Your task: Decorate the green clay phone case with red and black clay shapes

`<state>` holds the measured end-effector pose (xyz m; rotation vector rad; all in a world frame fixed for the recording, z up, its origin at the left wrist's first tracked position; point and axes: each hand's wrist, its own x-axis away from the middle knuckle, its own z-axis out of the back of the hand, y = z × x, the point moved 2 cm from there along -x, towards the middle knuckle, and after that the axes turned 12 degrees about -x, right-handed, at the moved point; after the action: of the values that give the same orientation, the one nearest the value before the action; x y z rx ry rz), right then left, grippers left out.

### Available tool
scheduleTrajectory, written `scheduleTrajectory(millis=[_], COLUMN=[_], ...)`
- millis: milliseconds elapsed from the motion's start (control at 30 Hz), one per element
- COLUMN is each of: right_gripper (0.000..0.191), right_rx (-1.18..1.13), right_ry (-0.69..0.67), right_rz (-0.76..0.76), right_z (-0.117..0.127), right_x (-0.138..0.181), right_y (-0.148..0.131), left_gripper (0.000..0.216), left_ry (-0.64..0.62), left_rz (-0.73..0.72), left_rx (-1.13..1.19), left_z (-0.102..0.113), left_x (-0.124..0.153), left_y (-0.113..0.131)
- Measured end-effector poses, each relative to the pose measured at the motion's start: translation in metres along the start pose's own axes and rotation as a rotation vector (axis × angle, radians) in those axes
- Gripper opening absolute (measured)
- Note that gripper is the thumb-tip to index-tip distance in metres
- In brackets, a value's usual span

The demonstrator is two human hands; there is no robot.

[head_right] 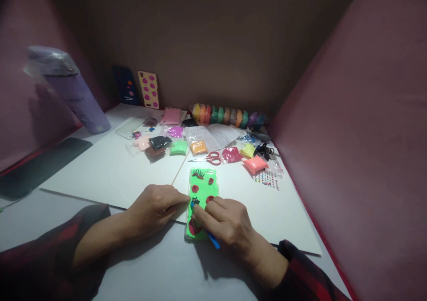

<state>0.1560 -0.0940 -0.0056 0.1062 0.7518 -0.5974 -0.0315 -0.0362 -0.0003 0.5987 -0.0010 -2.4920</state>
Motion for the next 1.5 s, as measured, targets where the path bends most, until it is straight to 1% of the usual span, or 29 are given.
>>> scheduleTrajectory(millis=[133,367,667,900,1100,1333,1500], right_gripper=[0.015,0.017,0.016,0.018,0.015,0.016,0.016], right_rx=[0.015,0.002,0.01,0.001,0.011,0.0,0.0], right_ry=[-0.023,0.02,-0.042,0.032,0.012,-0.008,0.017], right_rz=[0.008,-0.015,-0.013,-0.058,-0.045,-0.036,-0.063], right_z=[0.0002,0.0024,0.0003,0.0027,0.0014,-0.0002,0.0019], right_x=[-0.0013,-0.0025,-0.0001,0.0044,0.0027,0.0028,0.004], right_y=[-0.0017,-0.0002,-0.0013,0.0001,-0.0024,-0.0029,-0.0018], left_gripper=[0.026,0.025,0.022,0.026,0.025,0.027,0.026], left_ry=[0.0,-0.005,-0.009,0.005,0.009,0.011,0.012], left_rz=[-0.001,0.002,0.008,0.002,0.006,-0.001,-0.003], left_rx=[0.001,0.0,-0.007,0.014,0.013,0.0,-0.003], left_z=[-0.0005,-0.0003,-0.0001,0.0,0.0003,0.0,0.0003], left_x=[-0.0001,0.0,-0.0003,0.0009,0.0,-0.0001,0.0001], left_y=[0.0,-0.0002,0.0004,-0.0002,0.0004,0.0003,0.0001])
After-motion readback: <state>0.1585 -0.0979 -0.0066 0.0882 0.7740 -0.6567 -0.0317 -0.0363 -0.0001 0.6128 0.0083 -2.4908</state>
